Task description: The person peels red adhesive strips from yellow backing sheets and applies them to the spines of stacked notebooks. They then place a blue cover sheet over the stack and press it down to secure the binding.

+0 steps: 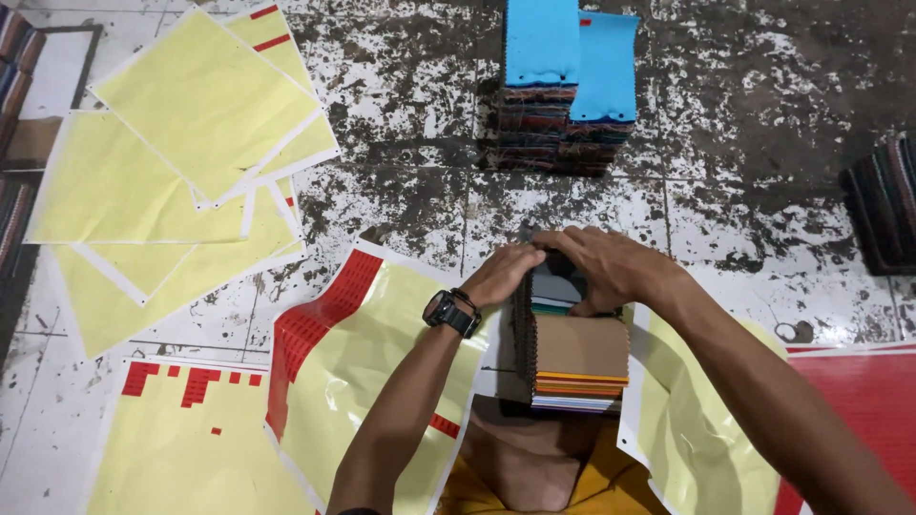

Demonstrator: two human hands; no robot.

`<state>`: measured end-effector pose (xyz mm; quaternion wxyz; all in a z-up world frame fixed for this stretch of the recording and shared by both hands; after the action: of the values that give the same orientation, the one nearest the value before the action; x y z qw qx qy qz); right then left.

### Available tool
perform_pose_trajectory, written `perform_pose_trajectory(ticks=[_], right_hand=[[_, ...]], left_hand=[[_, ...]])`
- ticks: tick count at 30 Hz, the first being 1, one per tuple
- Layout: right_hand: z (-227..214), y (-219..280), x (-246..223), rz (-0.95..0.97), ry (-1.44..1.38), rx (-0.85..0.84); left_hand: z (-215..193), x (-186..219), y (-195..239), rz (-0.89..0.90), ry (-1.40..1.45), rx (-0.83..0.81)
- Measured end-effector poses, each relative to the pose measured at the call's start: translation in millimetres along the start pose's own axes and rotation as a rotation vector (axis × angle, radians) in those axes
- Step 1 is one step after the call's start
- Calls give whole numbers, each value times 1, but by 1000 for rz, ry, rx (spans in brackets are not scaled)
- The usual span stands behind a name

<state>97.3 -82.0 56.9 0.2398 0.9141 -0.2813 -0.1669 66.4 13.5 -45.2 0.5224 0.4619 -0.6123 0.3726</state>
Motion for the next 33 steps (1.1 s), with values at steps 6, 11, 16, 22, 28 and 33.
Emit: perform_pose_trajectory(ticks=[6, 11, 16, 22, 28, 33], right_hand=[[-3, -3, -4, -68, -77, -35], [-1, -16, 32, -35, -332, 83], [-19, 1, 31, 171, -639, -76], [-7, -9, 45, 111, -583, -61], [4, -23, 65, 135, -636, -4], [-14, 2, 38, 162, -498, -65]], left_hand=[[-7, 57, 27, -44, 58, 7], [2, 41, 17, -109, 89, -13], [-2, 32, 17, -171, -7, -40], [-17, 15, 12, -110, 48, 178], [-15, 11, 12, -45, 35, 257], [-13, 20, 11, -146, 232, 221]])
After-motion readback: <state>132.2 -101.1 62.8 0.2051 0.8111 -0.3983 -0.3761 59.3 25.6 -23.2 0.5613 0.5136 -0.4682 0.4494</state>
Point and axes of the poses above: each hand's wrist, its own y-axis away from the middle knuckle, its own z-axis out of the palm, x = y × z, the point moved 8 cm from there along -y, towards the middle knuckle, and after that the axes turned 6 degrees about z, right-handed, at the moved point
